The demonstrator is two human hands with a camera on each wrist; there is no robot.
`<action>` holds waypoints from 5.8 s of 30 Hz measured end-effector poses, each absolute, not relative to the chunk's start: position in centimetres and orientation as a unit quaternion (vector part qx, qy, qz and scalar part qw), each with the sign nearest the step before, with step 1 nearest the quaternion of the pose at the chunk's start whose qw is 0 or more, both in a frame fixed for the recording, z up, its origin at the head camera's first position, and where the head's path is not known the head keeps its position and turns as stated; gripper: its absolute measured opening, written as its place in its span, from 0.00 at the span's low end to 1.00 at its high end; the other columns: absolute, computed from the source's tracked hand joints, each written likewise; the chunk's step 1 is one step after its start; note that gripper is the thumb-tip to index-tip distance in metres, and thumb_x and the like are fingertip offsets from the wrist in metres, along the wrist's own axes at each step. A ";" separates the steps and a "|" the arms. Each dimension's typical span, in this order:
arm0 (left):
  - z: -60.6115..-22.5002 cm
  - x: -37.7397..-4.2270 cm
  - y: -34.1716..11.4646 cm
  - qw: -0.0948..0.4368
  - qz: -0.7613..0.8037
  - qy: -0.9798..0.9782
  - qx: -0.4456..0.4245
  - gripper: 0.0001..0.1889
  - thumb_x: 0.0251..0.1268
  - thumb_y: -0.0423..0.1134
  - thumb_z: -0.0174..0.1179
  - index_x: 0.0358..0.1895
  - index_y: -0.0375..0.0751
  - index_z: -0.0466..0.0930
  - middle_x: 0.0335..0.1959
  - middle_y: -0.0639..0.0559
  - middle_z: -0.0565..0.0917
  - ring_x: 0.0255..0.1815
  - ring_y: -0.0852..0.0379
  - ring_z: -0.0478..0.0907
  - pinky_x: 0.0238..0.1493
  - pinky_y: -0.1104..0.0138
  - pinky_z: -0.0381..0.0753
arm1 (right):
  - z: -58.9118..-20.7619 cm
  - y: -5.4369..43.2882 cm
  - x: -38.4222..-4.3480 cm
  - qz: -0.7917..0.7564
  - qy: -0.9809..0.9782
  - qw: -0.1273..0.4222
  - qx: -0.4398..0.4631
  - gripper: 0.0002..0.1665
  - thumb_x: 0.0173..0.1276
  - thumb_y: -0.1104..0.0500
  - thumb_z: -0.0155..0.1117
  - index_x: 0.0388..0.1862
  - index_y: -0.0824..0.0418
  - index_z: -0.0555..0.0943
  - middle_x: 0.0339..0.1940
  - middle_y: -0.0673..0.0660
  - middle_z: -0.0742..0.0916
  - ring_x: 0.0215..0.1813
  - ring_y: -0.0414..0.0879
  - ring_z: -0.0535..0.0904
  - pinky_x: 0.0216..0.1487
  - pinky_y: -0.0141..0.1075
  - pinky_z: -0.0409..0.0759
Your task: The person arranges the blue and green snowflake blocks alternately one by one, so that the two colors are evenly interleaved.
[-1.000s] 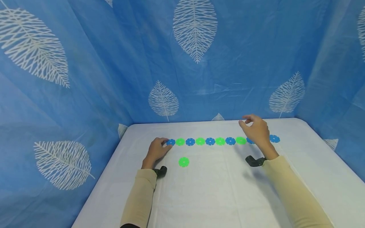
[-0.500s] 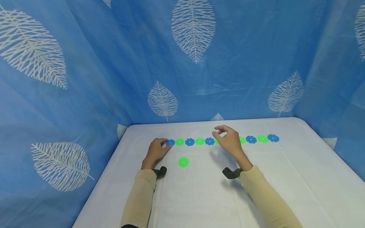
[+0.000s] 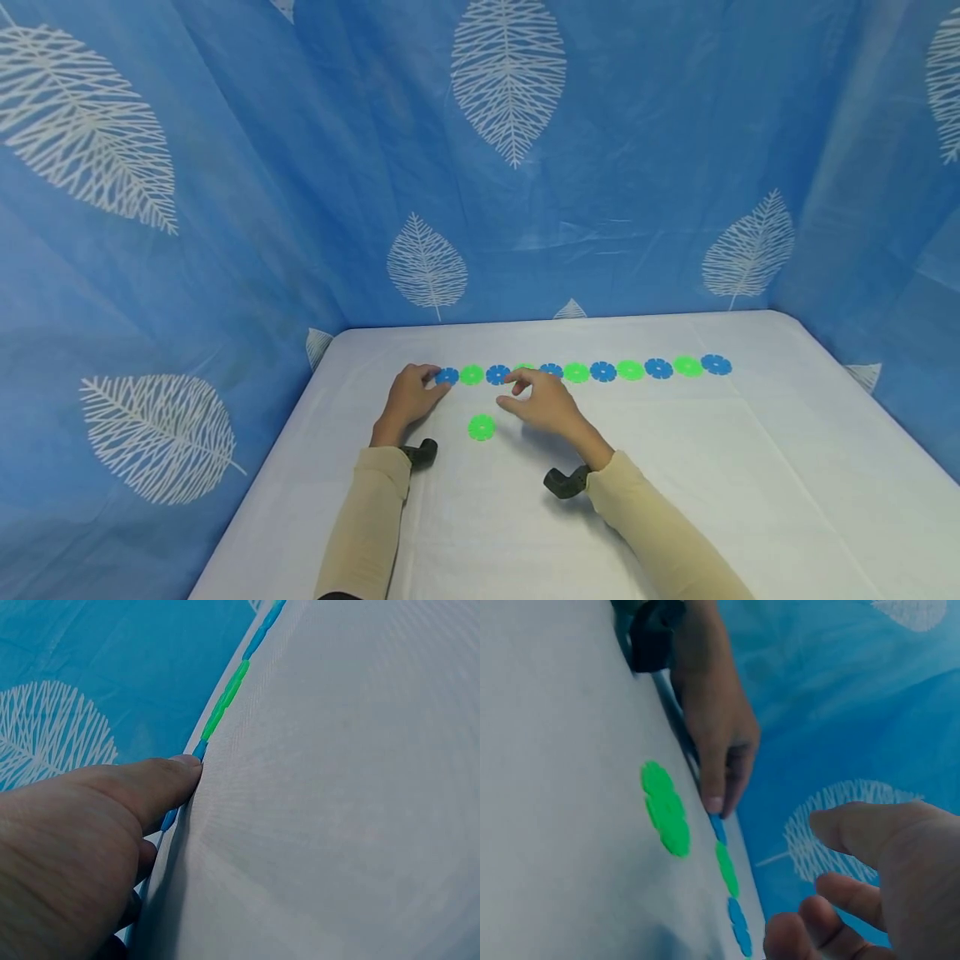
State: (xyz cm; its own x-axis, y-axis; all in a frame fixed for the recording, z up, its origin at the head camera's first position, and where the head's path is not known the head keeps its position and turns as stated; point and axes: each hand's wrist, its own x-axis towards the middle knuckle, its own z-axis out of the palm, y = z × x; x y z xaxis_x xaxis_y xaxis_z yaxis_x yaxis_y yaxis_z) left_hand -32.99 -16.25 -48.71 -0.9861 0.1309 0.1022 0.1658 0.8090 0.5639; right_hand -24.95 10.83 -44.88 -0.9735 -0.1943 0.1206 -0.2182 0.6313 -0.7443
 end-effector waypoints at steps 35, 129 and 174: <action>-48.5 -33.0 -16.3 0.027 -0.304 -0.949 -0.080 0.25 0.65 0.52 0.66 0.61 0.42 0.82 0.49 0.44 0.82 0.53 0.46 0.78 0.59 0.51 0.78 | -46.9 7.2 -24.8 0.293 -0.938 -0.019 0.184 0.25 0.51 0.42 0.80 0.47 0.49 0.89 0.40 0.49 0.87 0.41 0.41 0.80 0.38 0.39 0.79; -48.1 -32.7 -16.2 0.033 -0.302 -0.949 -0.086 0.24 0.64 0.50 0.68 0.59 0.42 0.83 0.47 0.43 0.83 0.50 0.47 0.79 0.56 0.53 0.79 | -46.6 44.6 -24.2 0.170 -0.954 0.056 -0.242 0.41 0.65 0.41 0.62 0.57 0.77 0.75 0.52 0.79 0.79 0.48 0.74 0.76 0.39 0.61 0.74; -47.3 -33.3 -16.8 0.040 -0.329 -0.939 -0.091 0.31 0.68 0.51 0.63 0.69 0.39 0.73 0.58 0.37 0.75 0.60 0.42 0.75 0.64 0.48 0.75 | -44.3 40.1 -24.7 0.212 -0.955 0.114 -0.176 0.39 0.71 0.49 0.59 0.70 0.75 0.65 0.61 0.83 0.66 0.59 0.78 0.64 0.53 0.69 0.69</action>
